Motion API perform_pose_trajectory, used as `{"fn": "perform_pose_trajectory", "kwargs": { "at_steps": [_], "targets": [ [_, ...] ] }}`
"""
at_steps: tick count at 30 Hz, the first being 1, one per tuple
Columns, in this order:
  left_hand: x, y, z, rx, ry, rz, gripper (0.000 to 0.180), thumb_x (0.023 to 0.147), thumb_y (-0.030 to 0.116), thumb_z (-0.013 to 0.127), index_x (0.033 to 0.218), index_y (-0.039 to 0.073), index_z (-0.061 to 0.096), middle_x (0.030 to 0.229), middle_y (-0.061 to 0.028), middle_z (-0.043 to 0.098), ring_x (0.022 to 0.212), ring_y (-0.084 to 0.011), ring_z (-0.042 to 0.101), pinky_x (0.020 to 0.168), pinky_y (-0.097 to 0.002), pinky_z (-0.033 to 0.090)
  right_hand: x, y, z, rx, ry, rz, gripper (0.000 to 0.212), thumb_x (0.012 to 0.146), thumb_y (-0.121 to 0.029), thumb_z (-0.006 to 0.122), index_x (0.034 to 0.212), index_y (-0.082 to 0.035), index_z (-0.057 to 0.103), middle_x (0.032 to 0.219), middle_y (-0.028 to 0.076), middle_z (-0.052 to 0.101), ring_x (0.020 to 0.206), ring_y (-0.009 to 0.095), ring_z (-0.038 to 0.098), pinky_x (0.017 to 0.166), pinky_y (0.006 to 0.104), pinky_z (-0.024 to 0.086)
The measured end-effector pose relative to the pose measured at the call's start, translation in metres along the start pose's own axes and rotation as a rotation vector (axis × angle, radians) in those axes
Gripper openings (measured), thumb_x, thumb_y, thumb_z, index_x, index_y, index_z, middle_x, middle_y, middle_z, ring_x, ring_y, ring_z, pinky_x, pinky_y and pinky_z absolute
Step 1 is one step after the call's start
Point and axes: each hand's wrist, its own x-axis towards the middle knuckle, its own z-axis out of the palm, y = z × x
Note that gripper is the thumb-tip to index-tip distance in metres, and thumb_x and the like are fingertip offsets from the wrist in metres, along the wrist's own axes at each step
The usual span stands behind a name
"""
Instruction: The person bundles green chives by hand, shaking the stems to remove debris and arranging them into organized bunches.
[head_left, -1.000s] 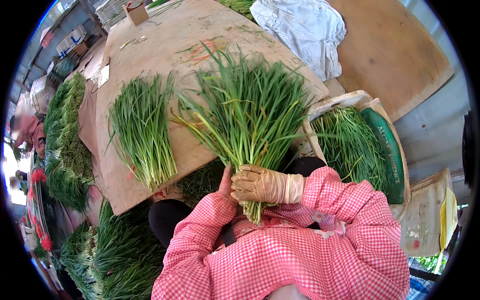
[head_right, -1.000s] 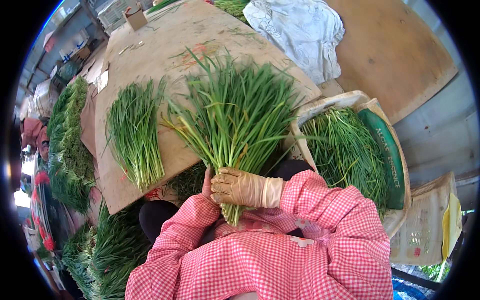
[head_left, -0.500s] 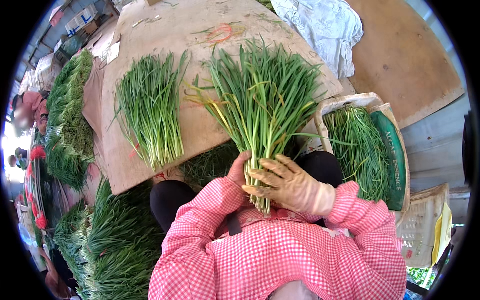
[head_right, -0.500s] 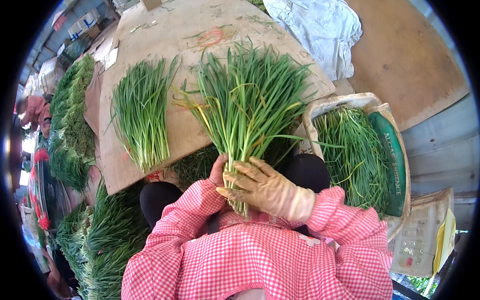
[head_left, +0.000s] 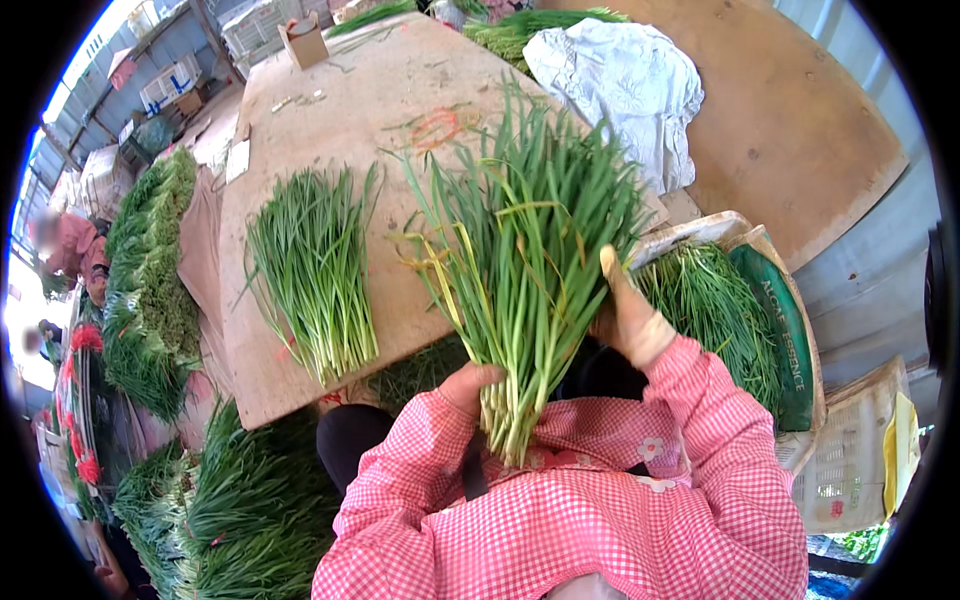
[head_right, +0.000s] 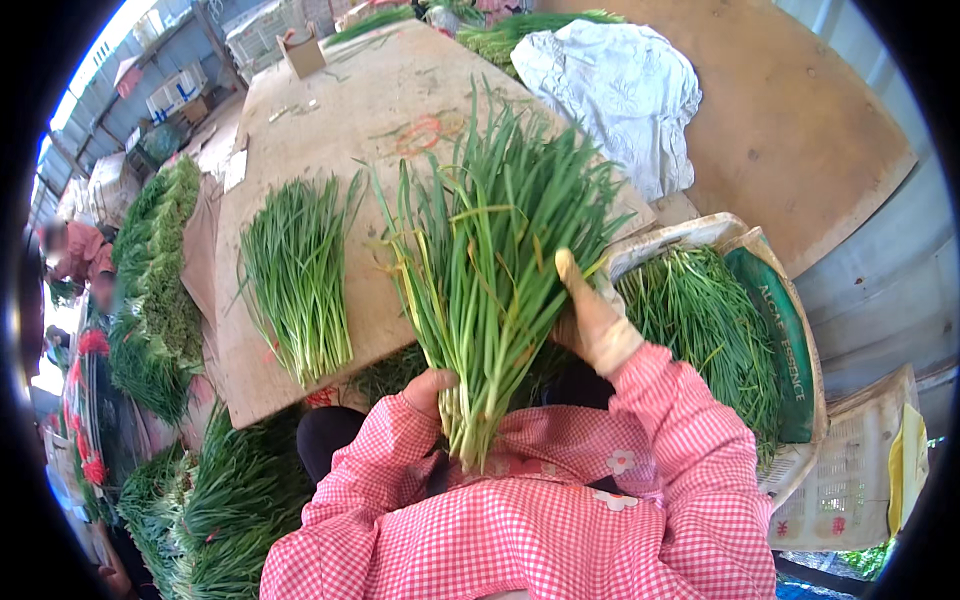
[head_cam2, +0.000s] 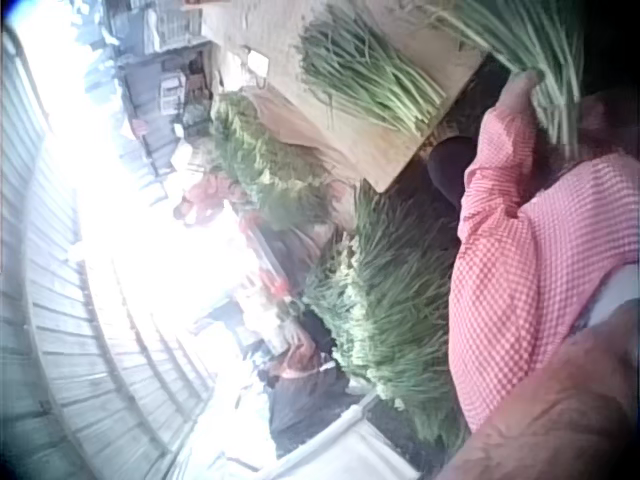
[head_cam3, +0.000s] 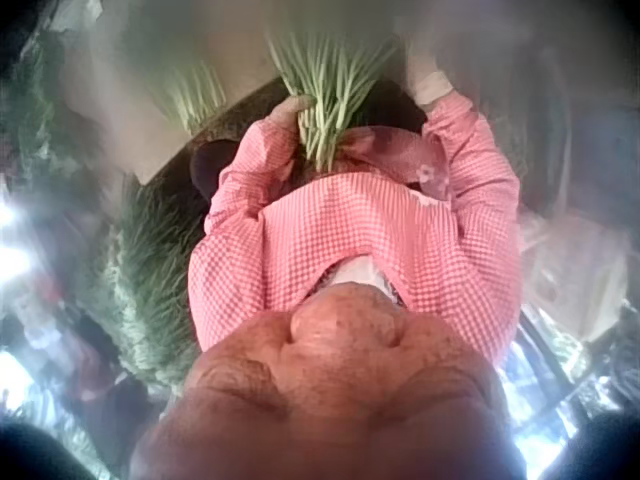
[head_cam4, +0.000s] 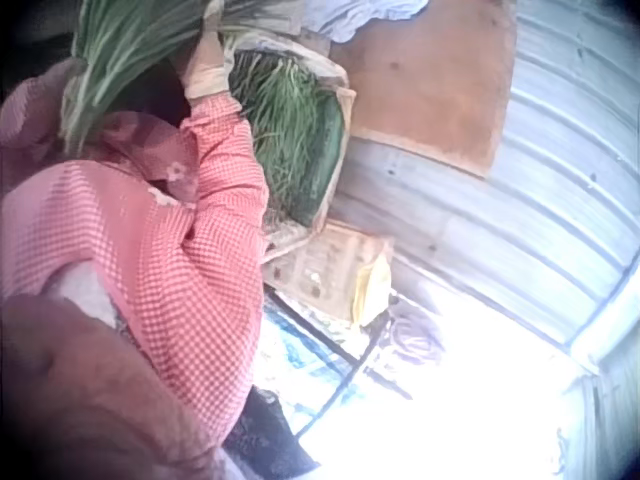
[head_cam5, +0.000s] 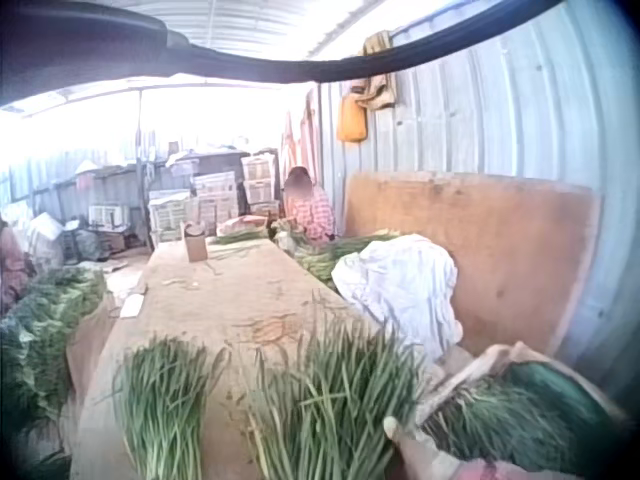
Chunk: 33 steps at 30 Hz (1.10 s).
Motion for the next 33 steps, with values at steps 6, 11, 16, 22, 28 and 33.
{"fn": "perform_pose_trajectory", "kwargs": {
  "at_steps": [6, 11, 16, 22, 28, 33],
  "targets": [
    [0.0, 0.034, 0.002, 0.578, -0.088, 0.167, 0.063, 0.063, 0.014, 0.066, 0.121, 0.003, 0.047, 0.114, -0.0084, 0.055, 0.104, -0.0211, 0.052, 0.092, -0.0341, 0.04, 0.041, -0.015, 0.005, 0.088, 0.182, -0.081, 0.039, 0.083, -0.035, 0.06, 0.107, -0.004, 0.056, 0.092, 0.009, 0.064, 0.074, 0.02, 0.063, 0.066, 0.0329, 0.054],
    [-0.003, 0.074, -0.016, 0.359, -0.035, 0.323, 0.081, 0.067, 0.031, 0.073, 0.131, 0.005, 0.032, 0.12, -0.0091, 0.049, 0.109, -0.0232, 0.049, 0.094, -0.0394, 0.04, 0.039, -0.016, 0.029, 0.108, 0.019, 0.044, 0.032, 0.081, -0.029, 0.064, 0.099, -0.003, 0.058, 0.085, 0.007, 0.064, 0.068, 0.016, 0.063, 0.061, 0.0288, 0.054],
    [-0.01, 0.128, 0.052, 0.654, -0.024, 0.477, 0.075, 0.071, 0.042, 0.07, 0.127, 0.003, 0.039, 0.118, -0.0094, 0.051, 0.107, -0.0229, 0.05, 0.092, -0.0375, 0.04, 0.049, -0.02, 0.048, -0.005, 0.011, -0.03, 0.031, 0.081, -0.026, 0.063, 0.101, -0.003, 0.058, 0.084, 0.006, 0.064, 0.067, 0.014, 0.062, 0.061, 0.0263, 0.054],
    [0.005, 0.168, 0.109, 0.911, 0.103, 0.605, 0.063, 0.066, 0.02, 0.077, 0.118, 0.001, 0.047, 0.112, -0.0095, 0.055, 0.103, -0.019, 0.052, 0.09, -0.0336, 0.042, 0.069, -0.054, 0.08, -0.16, -0.124, -0.185, 0.026, 0.085, -0.021, 0.058, 0.102, -0.001, 0.059, 0.089, 0.008, 0.064, 0.07, 0.013, 0.062, 0.063, 0.0244, 0.053],
    [0.005, 0.217, 0.148, 0.926, 0.058, 0.8, 0.051, 0.069, 0.02, 0.076, 0.11, 0.001, 0.053, 0.099, -0.0093, 0.062, 0.088, -0.0193, 0.061, 0.083, -0.0312, 0.049, 0.09, -0.109, 0.115, -0.492, -0.302, -0.51, 0.028, 0.083, -0.023, 0.059, 0.104, -0.004, 0.061, 0.092, 0.004, 0.064, 0.078, 0.012, 0.061, 0.072, 0.0249, 0.051],
    [0.013, 0.233, 0.138, 1.092, 0.095, 0.937, 0.055, 0.067, 0.025, 0.079, 0.11, 0.002, 0.053, 0.098, -0.0088, 0.062, 0.089, -0.019, 0.06, 0.083, -0.0312, 0.049, 0.098, -0.132, 0.114, -1.288, -0.363, -0.862, 0.03, 0.086, -0.022, 0.056, 0.109, -0.004, 0.059, 0.089, 0.003, 0.063, 0.078, 0.012, 0.06, 0.073, 0.0249, 0.049]
  ]
}}
